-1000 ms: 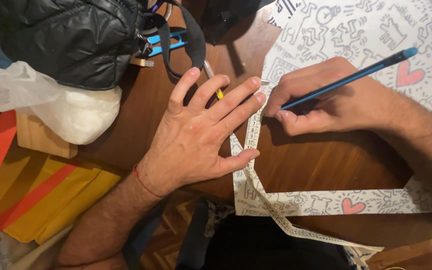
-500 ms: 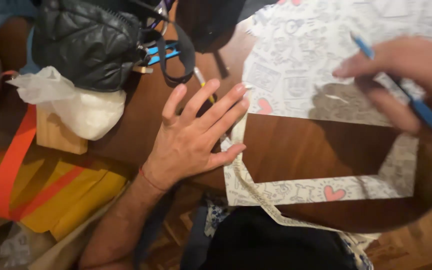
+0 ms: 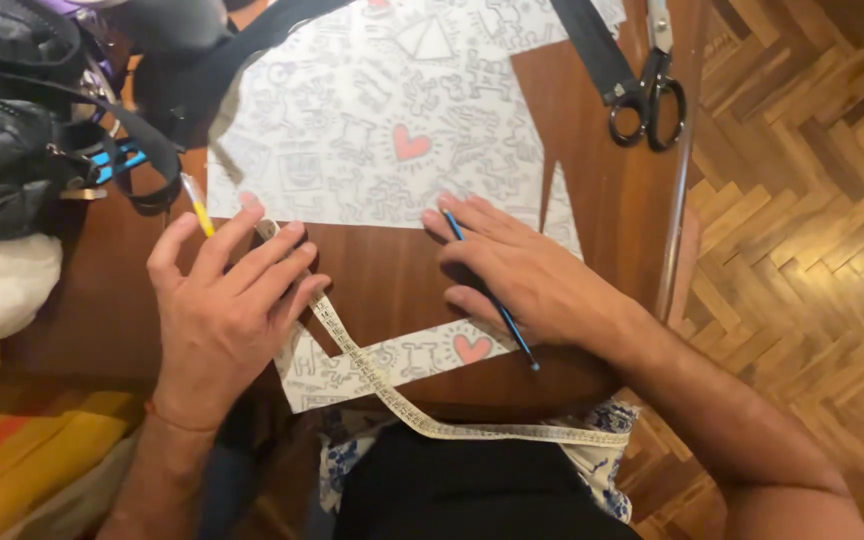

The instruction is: Measuring, marking, and cutting patterned material for a leather goods project

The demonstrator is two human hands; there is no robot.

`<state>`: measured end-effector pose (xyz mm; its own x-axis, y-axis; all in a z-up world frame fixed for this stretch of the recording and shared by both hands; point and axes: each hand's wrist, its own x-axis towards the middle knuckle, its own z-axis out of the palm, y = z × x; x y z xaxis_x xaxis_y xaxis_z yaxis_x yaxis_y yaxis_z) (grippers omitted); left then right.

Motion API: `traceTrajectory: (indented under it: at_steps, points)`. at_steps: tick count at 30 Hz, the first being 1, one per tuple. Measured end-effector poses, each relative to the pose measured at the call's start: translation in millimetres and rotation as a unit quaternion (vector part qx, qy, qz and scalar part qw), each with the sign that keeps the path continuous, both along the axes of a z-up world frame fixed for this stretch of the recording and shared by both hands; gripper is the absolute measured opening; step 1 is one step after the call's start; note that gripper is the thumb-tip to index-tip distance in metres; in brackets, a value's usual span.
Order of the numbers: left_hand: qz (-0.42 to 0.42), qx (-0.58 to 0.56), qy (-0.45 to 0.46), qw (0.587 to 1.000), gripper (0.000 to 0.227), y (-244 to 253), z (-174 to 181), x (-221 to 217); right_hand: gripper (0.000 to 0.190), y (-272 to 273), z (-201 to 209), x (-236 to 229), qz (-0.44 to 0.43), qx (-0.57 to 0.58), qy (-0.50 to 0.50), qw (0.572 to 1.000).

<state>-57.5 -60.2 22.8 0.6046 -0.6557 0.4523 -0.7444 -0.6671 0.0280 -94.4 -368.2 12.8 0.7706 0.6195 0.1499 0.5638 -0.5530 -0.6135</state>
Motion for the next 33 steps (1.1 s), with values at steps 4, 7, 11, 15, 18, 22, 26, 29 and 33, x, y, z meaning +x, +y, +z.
traceTrajectory:
  at_steps: [4,7,11,15,18,22,26,29,33]
  points:
    - [0.105,-0.019,-0.015,0.994,0.036,-11.7,3.9,-14.7,0.015,-23.8,3.0,-17.3,-0.084,0.006,-0.117,0.990]
    - [0.128,-0.047,0.045,0.990,0.035,-10.5,-10.5,-21.1,0.018,-42.6,4.5,-42.8,-0.134,-0.017,-0.152,0.979]
    - [0.114,-0.057,0.039,0.991,0.010,-24.0,-6.0,-25.9,0.021,-51.8,1.6,-70.1,-0.181,-0.035,-0.151,0.971]
    - [0.004,-0.123,0.026,0.992,0.020,-43.5,-9.1,-17.5,0.021,-59.0,-2.6,-76.7,-0.258,-0.006,-0.141,0.956]
    - [-0.086,-0.129,-0.023,0.988,0.022,-74.5,6.5,-12.9,0.019,-49.5,-4.5,-78.0,-0.255,0.096,-0.091,0.958]
    - [-0.178,-0.114,-0.063,0.975,0.018,-124.9,10.3,4.9,0.044,-9.1,-9.1,-93.4,-0.263,0.147,-0.047,0.952]
    - [-0.216,-0.120,-0.090,0.965,0.033,-144.8,15.9,25.6,0.044,11.6,-17.0,-99.9,-0.382,0.242,0.074,0.889]
    - [-0.249,-0.198,0.029,0.948,0.023,-150.7,-7.1,29.9,0.049,16.1,-17.9,-94.1,-0.432,0.266,0.089,0.857]
    - [-0.219,-0.186,0.114,0.951,0.017,-153.9,-16.5,38.3,0.039,17.0,-22.3,-87.3,-0.425,0.194,0.022,0.884]
